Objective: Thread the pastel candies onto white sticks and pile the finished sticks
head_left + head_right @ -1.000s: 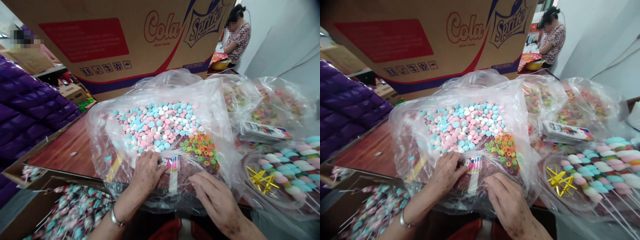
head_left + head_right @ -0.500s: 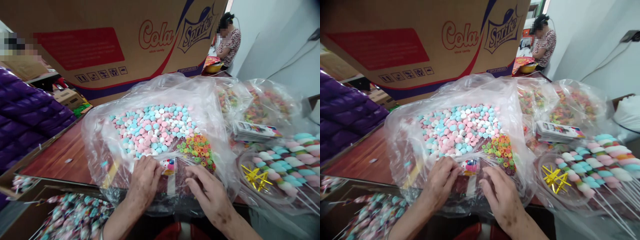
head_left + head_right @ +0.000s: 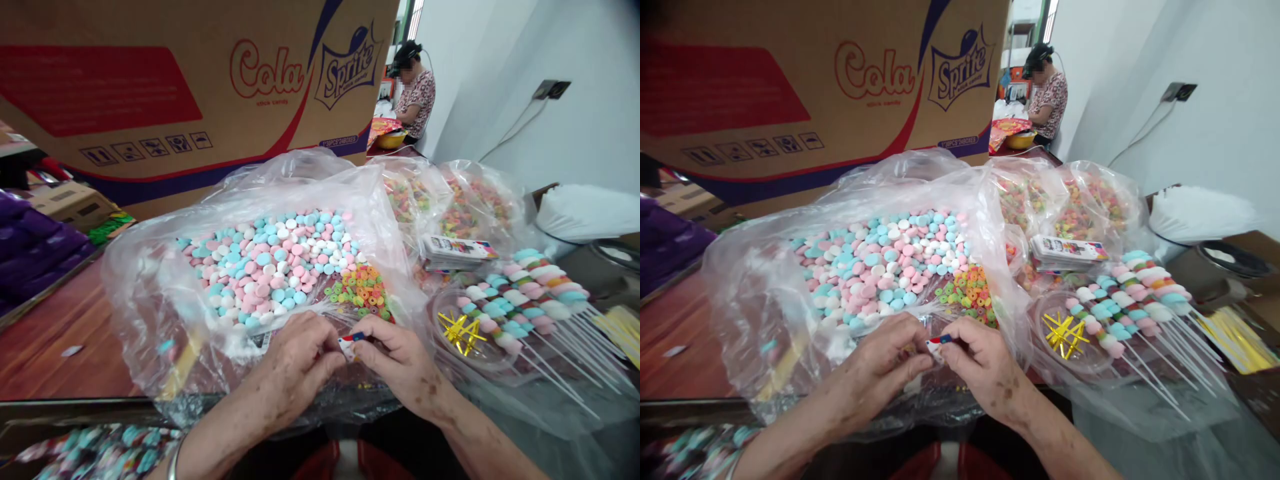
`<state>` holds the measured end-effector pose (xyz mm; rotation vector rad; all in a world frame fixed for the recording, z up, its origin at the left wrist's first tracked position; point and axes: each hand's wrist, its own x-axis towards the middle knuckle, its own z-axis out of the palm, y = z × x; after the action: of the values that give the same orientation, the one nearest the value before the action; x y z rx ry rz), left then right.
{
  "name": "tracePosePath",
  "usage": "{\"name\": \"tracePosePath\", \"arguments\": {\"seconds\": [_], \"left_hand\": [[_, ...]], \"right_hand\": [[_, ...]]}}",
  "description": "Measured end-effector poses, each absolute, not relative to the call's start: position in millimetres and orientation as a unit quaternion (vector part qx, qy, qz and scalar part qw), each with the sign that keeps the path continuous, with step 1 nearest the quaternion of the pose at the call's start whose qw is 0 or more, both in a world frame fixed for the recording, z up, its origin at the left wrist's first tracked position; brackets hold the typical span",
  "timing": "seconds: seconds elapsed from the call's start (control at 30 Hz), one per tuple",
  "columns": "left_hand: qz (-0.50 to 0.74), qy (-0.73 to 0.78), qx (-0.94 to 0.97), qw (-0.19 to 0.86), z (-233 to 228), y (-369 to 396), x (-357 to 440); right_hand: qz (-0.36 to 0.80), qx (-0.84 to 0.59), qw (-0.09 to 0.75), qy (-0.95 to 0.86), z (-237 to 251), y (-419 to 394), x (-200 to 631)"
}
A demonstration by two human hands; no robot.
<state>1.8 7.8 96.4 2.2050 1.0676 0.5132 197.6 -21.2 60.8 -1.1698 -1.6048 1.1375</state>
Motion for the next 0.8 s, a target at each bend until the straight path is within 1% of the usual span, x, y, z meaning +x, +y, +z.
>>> {"name": "tracePosePath", "arguments": {"seconds": [0.13,0.23,0.4,0.6,0.67,0.8], "left_hand": [[0.125,0.445,0.794,0.395,101.6,15.4,5.9],[0.102,0.434,0.788,0.424,98.7,18.0,7.7],[0.113,0.441,0.783,0.424,89.4,21.0,7.0],[0.107,0.391,0.803,0.438,81.6,25.1,5.1],[0.111,0.383,0.802,0.445,82.3,24.4,5.3],[0.128,0.39,0.759,0.506,80.6,21.9,3.0]], "right_hand": [[0.481,-0.463,0.386,-0.637,64.6,-20.5,202.6],[0.434,-0.461,0.394,-0.666,63.2,-19.1,205.3],[0.357,-0.461,0.406,-0.704,57.9,-15.6,208.0],[0.296,-0.46,0.421,-0.724,49.7,-14.3,208.5],[0.285,-0.463,0.421,-0.726,48.3,-13.9,209.3],[0.295,-0.469,0.411,-0.724,52.8,-13.6,211.8]]}}
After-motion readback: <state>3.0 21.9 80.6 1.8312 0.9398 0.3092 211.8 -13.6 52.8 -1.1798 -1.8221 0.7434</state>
